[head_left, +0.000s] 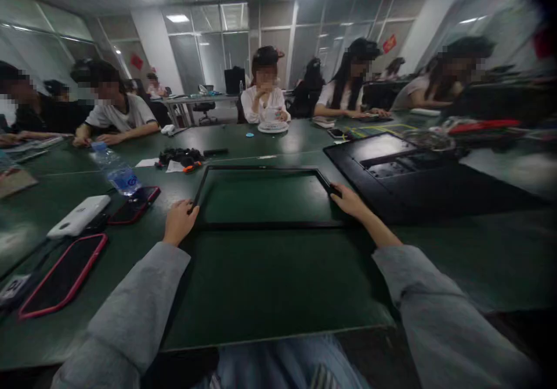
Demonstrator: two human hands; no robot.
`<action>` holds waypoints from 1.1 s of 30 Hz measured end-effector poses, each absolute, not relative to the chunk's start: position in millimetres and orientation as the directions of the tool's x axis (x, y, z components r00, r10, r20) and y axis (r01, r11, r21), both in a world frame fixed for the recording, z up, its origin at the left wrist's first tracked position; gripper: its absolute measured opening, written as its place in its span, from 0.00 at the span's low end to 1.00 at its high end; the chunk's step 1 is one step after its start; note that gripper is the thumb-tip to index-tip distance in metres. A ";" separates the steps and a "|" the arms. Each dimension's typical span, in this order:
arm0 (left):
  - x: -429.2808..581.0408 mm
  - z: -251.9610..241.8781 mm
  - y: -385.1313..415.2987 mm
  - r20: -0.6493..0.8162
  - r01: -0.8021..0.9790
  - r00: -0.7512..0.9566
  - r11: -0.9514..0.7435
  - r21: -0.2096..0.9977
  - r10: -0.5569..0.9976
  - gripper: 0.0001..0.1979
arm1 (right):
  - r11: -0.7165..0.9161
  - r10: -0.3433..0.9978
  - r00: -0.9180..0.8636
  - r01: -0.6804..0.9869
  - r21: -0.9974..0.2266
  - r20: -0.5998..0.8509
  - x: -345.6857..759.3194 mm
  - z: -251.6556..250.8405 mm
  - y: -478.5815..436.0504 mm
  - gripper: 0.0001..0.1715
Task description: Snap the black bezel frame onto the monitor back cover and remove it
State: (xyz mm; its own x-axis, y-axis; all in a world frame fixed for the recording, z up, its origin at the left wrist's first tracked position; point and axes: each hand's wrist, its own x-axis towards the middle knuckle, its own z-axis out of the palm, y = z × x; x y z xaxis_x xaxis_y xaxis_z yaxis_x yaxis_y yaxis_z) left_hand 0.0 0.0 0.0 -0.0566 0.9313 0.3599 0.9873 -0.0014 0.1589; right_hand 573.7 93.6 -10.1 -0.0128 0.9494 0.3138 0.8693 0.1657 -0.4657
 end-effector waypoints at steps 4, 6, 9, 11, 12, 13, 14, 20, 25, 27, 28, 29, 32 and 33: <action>4.0 0.7 -3.3 0.367 0.979 -0.110 0.037 0.200 0.924 0.21 | 0.175 0.944 -0.052 0.916 -0.360 0.326 580.6 -10.9 93.0 0.33; 6.2 2.2 -5.6 0.357 0.973 -0.127 0.047 0.225 0.925 0.21 | 0.170 0.942 -0.060 0.933 -0.317 0.331 585.7 -13.8 88.4 0.33; 9.4 5.0 -9.2 0.348 0.968 -0.142 0.056 0.244 0.927 0.21 | 0.136 0.940 -0.037 0.952 -0.273 0.339 591.4 -18.0 80.3 0.30; 11.0 6.1 -10.8 0.356 0.970 -0.139 0.054 0.238 0.924 0.20 | 0.109 0.941 -0.015 0.959 -0.260 0.339 591.4 -18.7 77.7 0.27; 11.7 6.3 -11.2 0.362 0.971 -0.132 0.048 0.232 0.923 0.20 | 0.100 0.940 -0.005 0.960 -0.260 0.340 590.2 -18.4 77.7 0.27; 12.1 6.4 -11.5 0.367 0.973 -0.124 0.041 0.225 0.922 0.19 | 0.094 0.940 0.002 0.960 -0.264 0.342 588.6 -17.9 78.6 0.27; 12.5 6.3 -11.6 0.370 0.975 -0.116 0.035 0.219 0.922 0.19 | 0.087 0.939 0.011 0.959 -0.270 0.345 586.7 -17.3 80.1 0.27; 14.0 6.5 -11.7 0.363 0.967 -0.142 0.050 0.251 0.921 0.19 | 0.047 0.941 0.057 0.955 -0.294 0.333 586.2 -16.5 89.7 0.28; 14.2 7.3 -12.3 0.373 0.962 -0.153 0.051 0.268 0.915 0.20 | 0.063 0.955 0.005 0.974 -0.219 0.295 594.4 -19.5 85.6 0.28; 13.4 7.4 -11.8 0.371 0.962 -0.150 0.049 0.267 0.916 0.20 | 0.045 0.957 0.013 0.980 -0.192 0.290 593.7 -20.4 82.5 0.26; 12.9 7.3 -11.3 0.369 0.963 -0.147 0.047 0.267 0.918 0.20 | 0.034 0.956 0.021 0.982 -0.185 0.291 592.4 -20.6 81.0 0.25; 12.2 7.1 -10.8 0.367 0.963 -0.143 0.044 0.267 0.919 0.20 | 0.022 0.955 0.033 0.983 -0.181 0.295 590.6 -20.7 79.7 0.25; 10.0 5.2 -8.9 0.372 0.961 -0.134 0.030 0.274 0.918 0.21 | 0.011 0.949 0.049 0.982 -0.187 0.311 584.3 -20.7 77.3 0.25; 9.3 4.3 -8.4 0.379 0.961 -0.131 0.022 0.277 0.916 0.20 | 0.018 0.947 0.045 0.981 -0.192 0.319 582.5 -20.7 77.2 0.25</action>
State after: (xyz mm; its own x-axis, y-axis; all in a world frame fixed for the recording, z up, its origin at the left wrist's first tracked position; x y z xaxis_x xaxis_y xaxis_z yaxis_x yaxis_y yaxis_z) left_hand 9.3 -8.4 4.3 -0.1306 0.9160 0.3794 0.9606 0.0223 0.2769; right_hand 582.5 77.2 -20.7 0.0455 0.9468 0.3185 0.9812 0.0176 -0.1924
